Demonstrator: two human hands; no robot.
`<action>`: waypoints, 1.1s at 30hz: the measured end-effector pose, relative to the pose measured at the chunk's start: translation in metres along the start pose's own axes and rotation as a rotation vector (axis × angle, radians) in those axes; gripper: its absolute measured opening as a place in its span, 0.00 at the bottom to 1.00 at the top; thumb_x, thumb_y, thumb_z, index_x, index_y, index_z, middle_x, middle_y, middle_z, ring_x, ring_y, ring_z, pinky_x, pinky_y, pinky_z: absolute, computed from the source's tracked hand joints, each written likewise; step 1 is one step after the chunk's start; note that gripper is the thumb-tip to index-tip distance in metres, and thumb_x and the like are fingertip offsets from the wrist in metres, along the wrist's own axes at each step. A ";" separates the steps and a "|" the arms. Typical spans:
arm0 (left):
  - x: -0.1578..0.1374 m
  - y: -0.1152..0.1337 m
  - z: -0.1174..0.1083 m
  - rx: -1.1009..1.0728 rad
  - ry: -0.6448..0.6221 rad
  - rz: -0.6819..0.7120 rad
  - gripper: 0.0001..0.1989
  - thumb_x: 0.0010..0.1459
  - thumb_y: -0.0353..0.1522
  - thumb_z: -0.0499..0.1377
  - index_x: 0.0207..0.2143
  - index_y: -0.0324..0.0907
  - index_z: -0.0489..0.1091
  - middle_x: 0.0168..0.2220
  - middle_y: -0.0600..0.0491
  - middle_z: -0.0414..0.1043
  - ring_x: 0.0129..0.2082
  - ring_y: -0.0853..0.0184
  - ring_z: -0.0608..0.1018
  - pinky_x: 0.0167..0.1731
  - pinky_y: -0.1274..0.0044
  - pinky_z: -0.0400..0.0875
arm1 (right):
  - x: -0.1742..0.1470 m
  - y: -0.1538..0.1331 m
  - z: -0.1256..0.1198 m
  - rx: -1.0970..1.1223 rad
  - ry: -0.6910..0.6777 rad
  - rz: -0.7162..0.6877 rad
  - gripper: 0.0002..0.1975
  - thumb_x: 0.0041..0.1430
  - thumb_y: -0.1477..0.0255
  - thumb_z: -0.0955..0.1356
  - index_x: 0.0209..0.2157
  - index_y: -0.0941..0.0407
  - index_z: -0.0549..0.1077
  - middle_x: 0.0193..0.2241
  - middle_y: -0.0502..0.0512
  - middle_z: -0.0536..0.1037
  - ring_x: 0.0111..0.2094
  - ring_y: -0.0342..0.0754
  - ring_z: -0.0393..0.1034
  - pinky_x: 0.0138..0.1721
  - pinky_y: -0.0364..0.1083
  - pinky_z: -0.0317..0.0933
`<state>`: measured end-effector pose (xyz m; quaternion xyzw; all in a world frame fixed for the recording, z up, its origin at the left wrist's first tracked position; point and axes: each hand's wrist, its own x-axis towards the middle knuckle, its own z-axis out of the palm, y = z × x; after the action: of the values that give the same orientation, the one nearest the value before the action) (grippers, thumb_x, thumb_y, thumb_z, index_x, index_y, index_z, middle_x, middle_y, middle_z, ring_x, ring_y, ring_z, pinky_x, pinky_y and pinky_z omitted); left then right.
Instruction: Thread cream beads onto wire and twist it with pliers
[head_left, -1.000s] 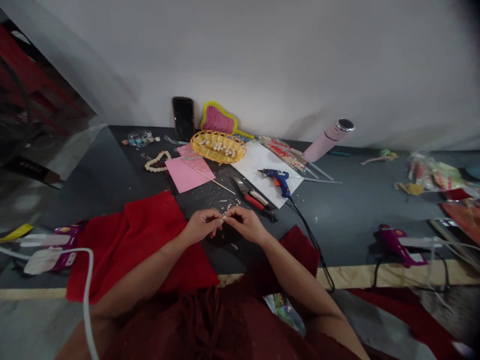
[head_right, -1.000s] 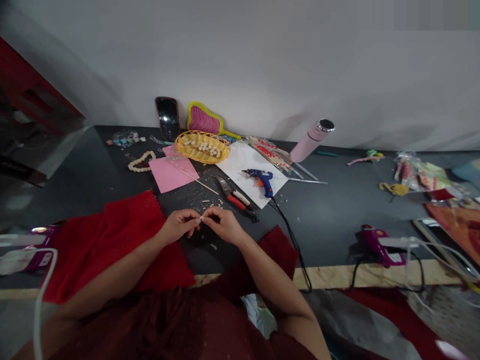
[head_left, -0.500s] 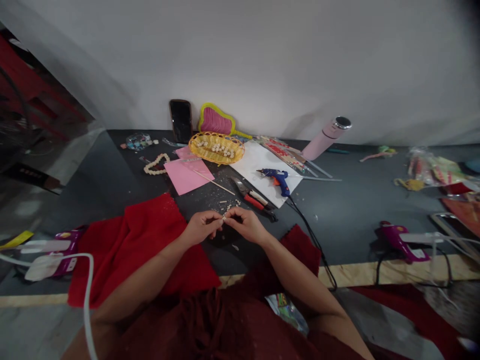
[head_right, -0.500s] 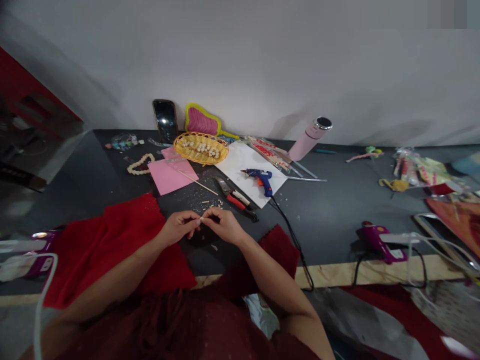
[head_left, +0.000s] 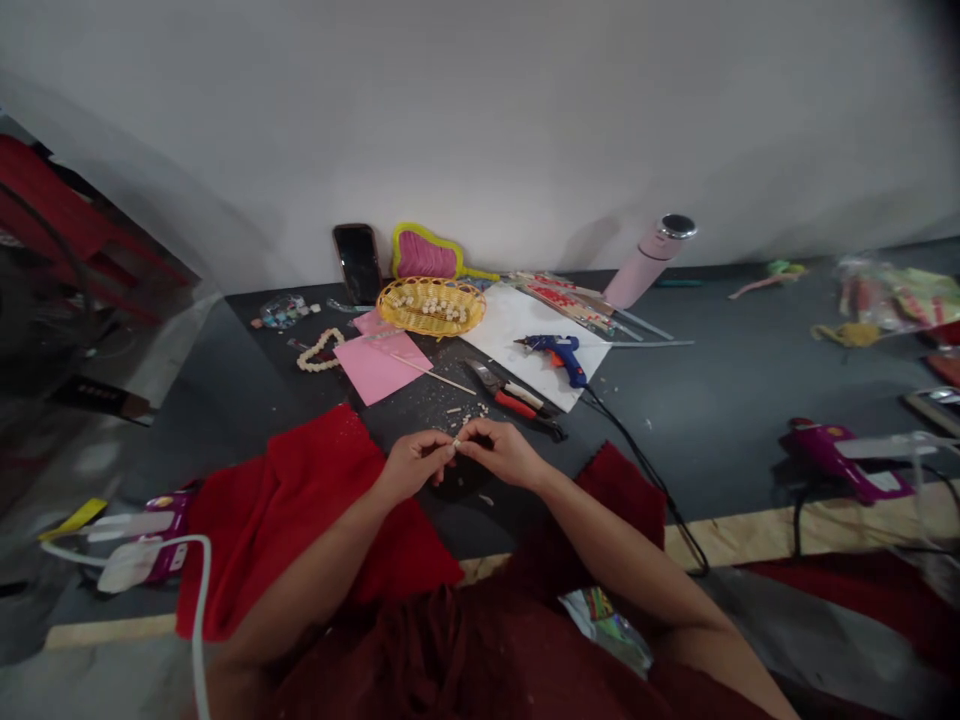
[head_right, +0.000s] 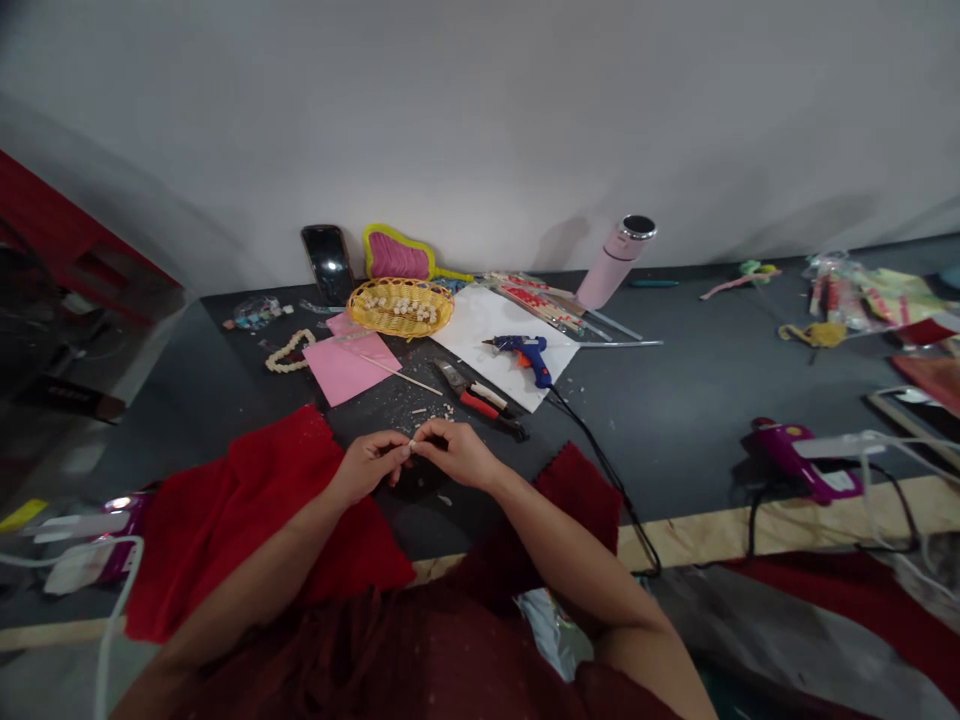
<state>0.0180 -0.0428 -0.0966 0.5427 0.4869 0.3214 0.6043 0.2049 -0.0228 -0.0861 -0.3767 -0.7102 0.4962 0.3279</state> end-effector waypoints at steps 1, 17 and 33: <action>0.000 0.001 0.000 0.002 0.000 0.000 0.14 0.52 0.41 0.59 0.31 0.38 0.70 0.22 0.57 0.69 0.14 0.77 0.67 0.16 0.83 0.64 | 0.000 0.000 0.000 0.002 0.002 -0.001 0.08 0.58 0.66 0.65 0.31 0.56 0.71 0.27 0.49 0.72 0.28 0.42 0.64 0.31 0.41 0.58; 0.001 0.001 0.000 -0.015 -0.006 0.013 0.13 0.52 0.40 0.59 0.30 0.37 0.71 0.22 0.56 0.70 0.14 0.77 0.67 0.15 0.84 0.64 | 0.000 0.001 0.000 -0.015 -0.010 0.014 0.09 0.58 0.65 0.64 0.31 0.56 0.71 0.27 0.49 0.71 0.29 0.42 0.64 0.32 0.41 0.58; 0.000 0.003 0.000 0.013 -0.001 0.000 0.13 0.51 0.40 0.59 0.30 0.38 0.71 0.20 0.57 0.69 0.13 0.77 0.67 0.15 0.83 0.64 | -0.001 0.003 0.000 -0.025 -0.020 0.002 0.08 0.59 0.67 0.64 0.31 0.56 0.70 0.27 0.49 0.71 0.30 0.42 0.64 0.33 0.41 0.58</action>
<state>0.0185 -0.0421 -0.0941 0.5468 0.4887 0.3181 0.6008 0.2060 -0.0228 -0.0889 -0.3764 -0.7193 0.4914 0.3153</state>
